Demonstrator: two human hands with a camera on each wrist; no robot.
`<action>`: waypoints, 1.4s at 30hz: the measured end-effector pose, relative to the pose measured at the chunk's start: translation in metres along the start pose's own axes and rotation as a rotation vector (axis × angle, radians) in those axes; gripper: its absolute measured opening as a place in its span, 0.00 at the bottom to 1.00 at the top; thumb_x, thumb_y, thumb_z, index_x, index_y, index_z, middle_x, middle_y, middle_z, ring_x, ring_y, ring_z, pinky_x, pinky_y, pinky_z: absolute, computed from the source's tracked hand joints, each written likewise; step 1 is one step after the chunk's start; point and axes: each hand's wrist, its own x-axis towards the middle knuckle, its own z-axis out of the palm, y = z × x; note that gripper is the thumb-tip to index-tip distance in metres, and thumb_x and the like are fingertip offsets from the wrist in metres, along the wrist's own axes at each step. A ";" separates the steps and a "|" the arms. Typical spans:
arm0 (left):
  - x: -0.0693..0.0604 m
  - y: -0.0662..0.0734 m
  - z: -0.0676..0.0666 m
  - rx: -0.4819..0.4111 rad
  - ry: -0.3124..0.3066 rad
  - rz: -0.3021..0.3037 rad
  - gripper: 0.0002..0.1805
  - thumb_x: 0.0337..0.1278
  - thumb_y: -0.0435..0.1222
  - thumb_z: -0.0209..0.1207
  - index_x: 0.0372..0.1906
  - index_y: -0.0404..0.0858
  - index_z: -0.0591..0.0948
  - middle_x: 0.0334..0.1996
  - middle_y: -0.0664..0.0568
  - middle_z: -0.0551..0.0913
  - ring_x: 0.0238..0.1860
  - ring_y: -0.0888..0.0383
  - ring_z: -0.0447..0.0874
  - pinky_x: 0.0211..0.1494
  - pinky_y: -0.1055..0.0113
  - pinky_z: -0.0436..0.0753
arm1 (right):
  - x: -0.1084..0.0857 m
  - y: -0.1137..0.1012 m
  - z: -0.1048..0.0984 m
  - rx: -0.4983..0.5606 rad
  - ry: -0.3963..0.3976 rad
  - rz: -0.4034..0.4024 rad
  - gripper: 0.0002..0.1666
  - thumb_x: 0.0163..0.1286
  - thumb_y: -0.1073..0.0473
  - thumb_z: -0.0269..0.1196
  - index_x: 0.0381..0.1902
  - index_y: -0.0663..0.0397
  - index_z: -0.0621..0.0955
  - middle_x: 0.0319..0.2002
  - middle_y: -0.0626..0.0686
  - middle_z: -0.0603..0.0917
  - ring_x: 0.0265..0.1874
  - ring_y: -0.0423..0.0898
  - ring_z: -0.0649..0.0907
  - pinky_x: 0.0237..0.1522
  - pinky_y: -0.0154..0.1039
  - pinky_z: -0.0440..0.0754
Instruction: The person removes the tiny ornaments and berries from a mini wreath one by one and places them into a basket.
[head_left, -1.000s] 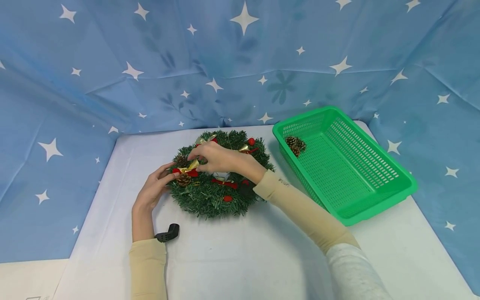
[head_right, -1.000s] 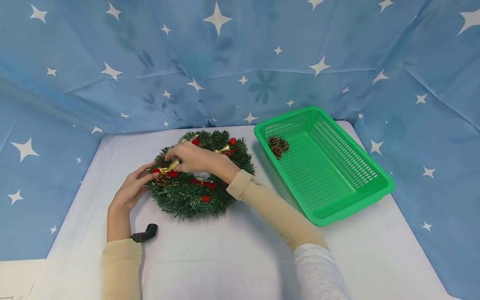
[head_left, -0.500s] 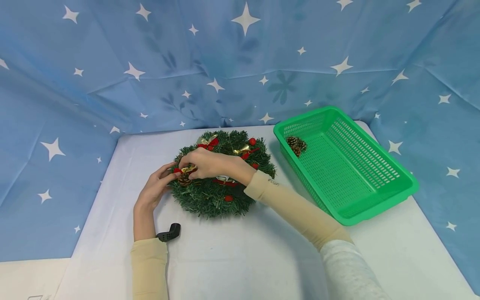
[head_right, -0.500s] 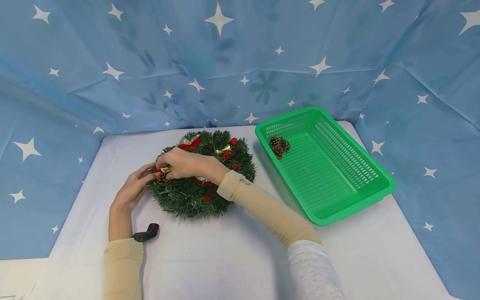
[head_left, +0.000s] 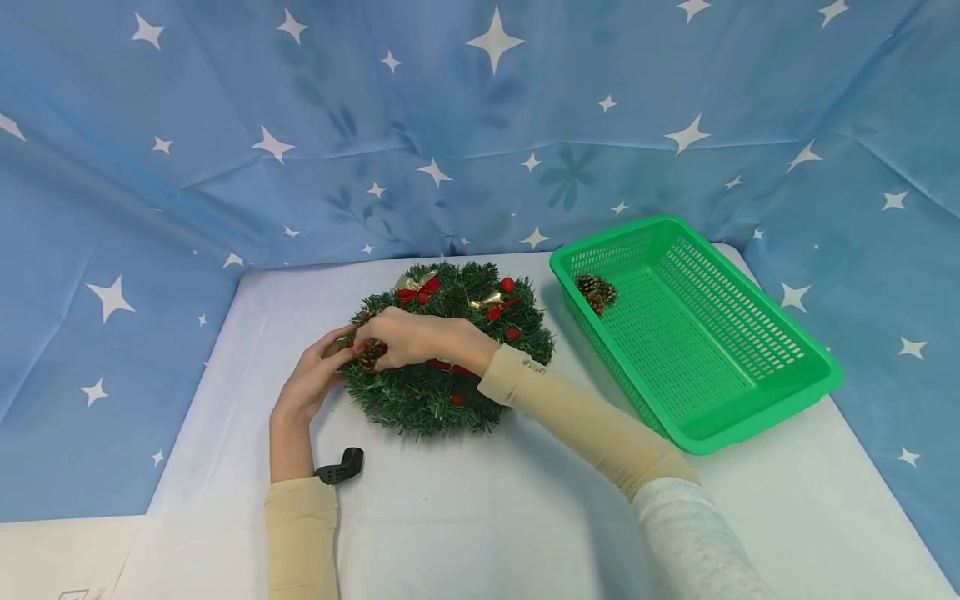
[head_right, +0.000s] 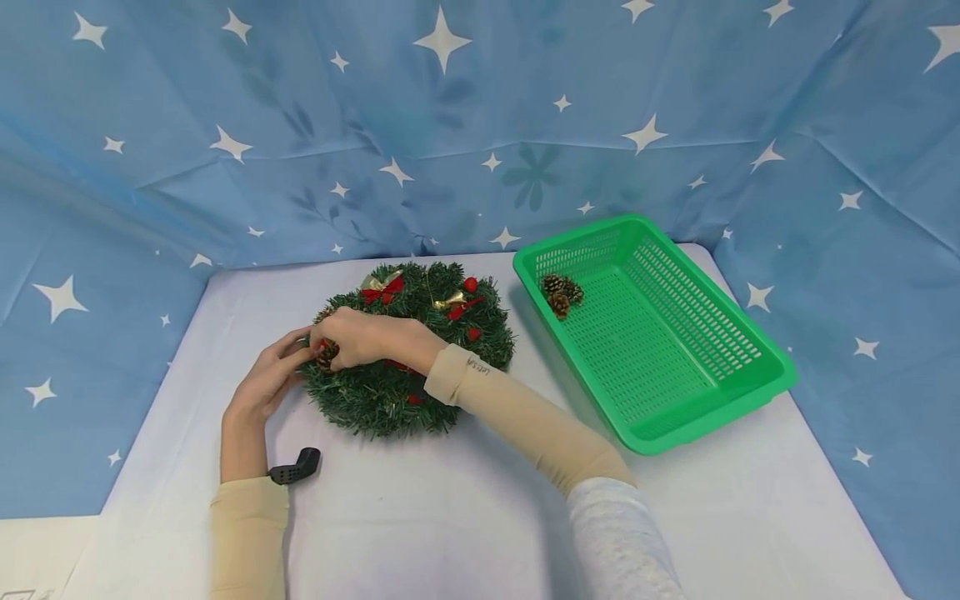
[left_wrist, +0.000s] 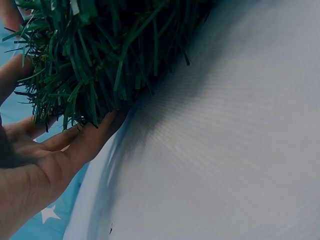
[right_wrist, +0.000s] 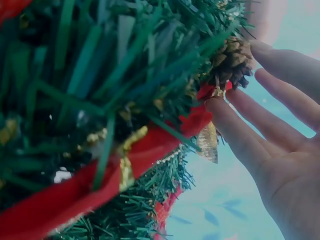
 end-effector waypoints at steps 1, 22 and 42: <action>0.000 0.000 0.000 -0.002 -0.001 -0.001 0.33 0.81 0.42 0.49 0.83 0.41 0.56 0.74 0.36 0.64 0.71 0.45 0.65 0.58 0.62 0.76 | 0.000 0.000 0.000 0.000 -0.003 0.004 0.23 0.75 0.61 0.66 0.66 0.55 0.80 0.64 0.53 0.82 0.59 0.46 0.82 0.55 0.34 0.80; 0.002 0.002 0.004 0.003 -0.011 -0.001 0.34 0.81 0.45 0.50 0.83 0.42 0.56 0.72 0.39 0.67 0.64 0.56 0.71 0.56 0.65 0.78 | 0.007 0.000 0.010 -0.051 0.020 0.003 0.19 0.74 0.63 0.66 0.61 0.54 0.84 0.58 0.52 0.85 0.57 0.45 0.83 0.55 0.32 0.80; 0.000 0.000 0.001 0.031 0.008 0.008 0.35 0.80 0.48 0.51 0.83 0.43 0.57 0.67 0.44 0.71 0.63 0.56 0.72 0.59 0.59 0.76 | 0.004 -0.002 0.006 -0.090 0.080 -0.033 0.17 0.73 0.66 0.66 0.58 0.54 0.86 0.54 0.53 0.86 0.55 0.46 0.83 0.54 0.30 0.80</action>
